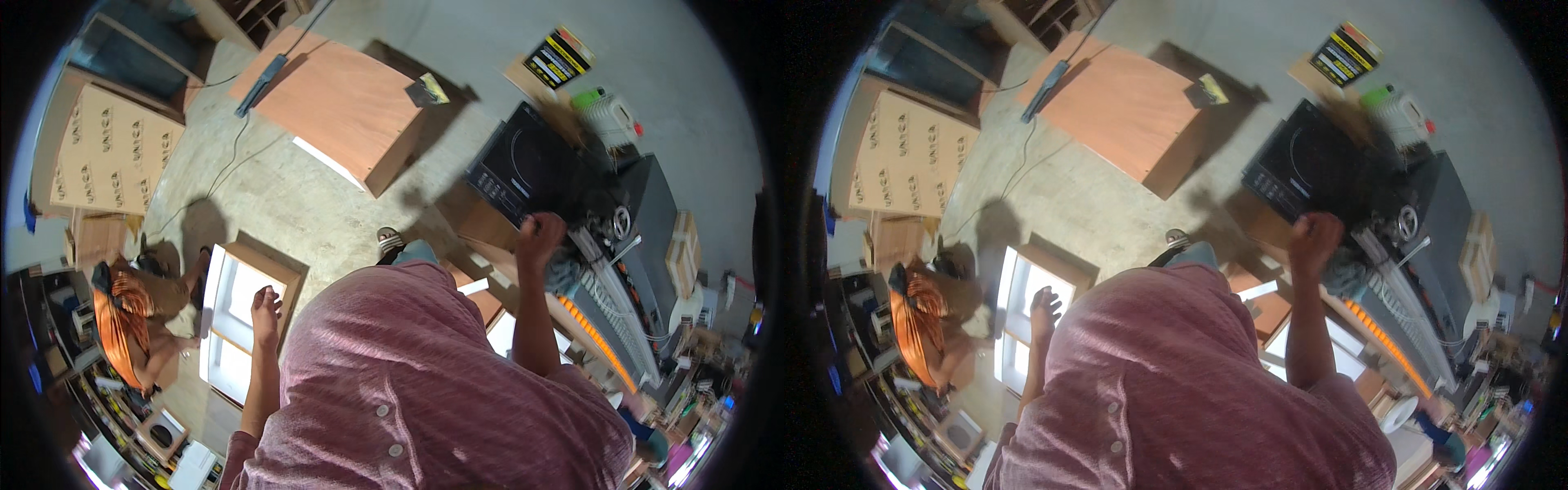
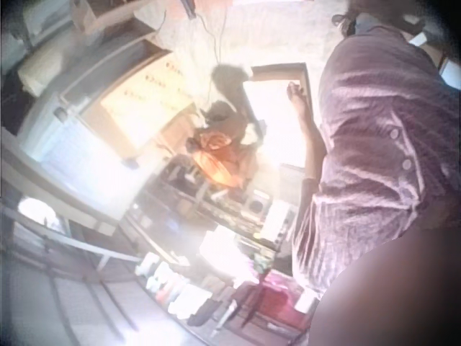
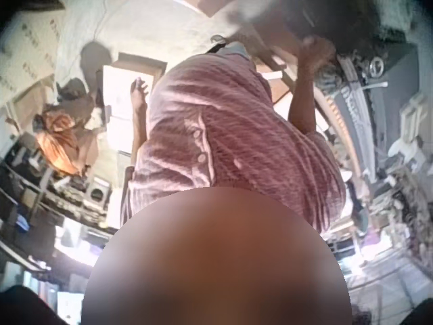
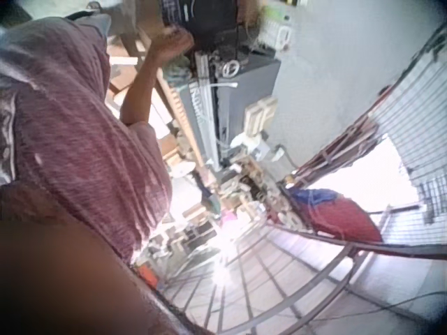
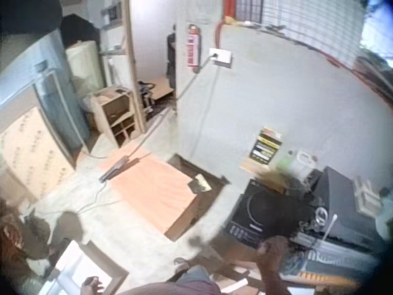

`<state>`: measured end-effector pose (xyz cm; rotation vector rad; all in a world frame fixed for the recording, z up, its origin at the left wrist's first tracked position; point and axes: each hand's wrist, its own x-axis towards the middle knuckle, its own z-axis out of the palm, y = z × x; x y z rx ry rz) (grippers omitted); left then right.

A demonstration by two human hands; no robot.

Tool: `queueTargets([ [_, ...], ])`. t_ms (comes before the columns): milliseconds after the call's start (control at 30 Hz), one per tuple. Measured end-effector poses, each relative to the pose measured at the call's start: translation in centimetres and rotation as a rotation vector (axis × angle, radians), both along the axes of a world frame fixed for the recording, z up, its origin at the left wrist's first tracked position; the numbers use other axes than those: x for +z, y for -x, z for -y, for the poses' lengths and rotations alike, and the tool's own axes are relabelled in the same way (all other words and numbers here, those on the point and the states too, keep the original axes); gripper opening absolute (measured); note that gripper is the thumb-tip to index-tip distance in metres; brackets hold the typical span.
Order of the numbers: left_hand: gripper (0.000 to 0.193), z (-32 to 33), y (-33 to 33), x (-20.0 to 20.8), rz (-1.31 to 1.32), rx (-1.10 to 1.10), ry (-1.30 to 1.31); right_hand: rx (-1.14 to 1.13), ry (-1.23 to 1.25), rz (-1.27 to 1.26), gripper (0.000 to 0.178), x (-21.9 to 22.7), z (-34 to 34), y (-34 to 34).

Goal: The person applies glue to the edges of a white cabinet frame and uses a scraper to spread it evenly. They then wipe the surface with a cloth and continue applying glue to other sections of the cabinet.

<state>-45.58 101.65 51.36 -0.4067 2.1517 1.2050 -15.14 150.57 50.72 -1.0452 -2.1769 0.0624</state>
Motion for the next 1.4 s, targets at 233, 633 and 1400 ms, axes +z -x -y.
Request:
queueTargets([
  [233,0.051,6.2,-6.2,-3.6,-0.160,0.003,0.182,-0.156,1.726,-0.740,0.043,-15.2,-10.8,27.7],
  [633,0.058,15.0,-34.8,-1.8,0.230,0.568,0.637,-0.188,1.908,-0.338,0.033,-25.4,-18.2,34.9],
  [1400,0.033,15.3,-10.6,-0.1,-0.227,0.548,-0.042,1.105,1.808,-0.177,0.028,1.5,17.4,36.3],
])
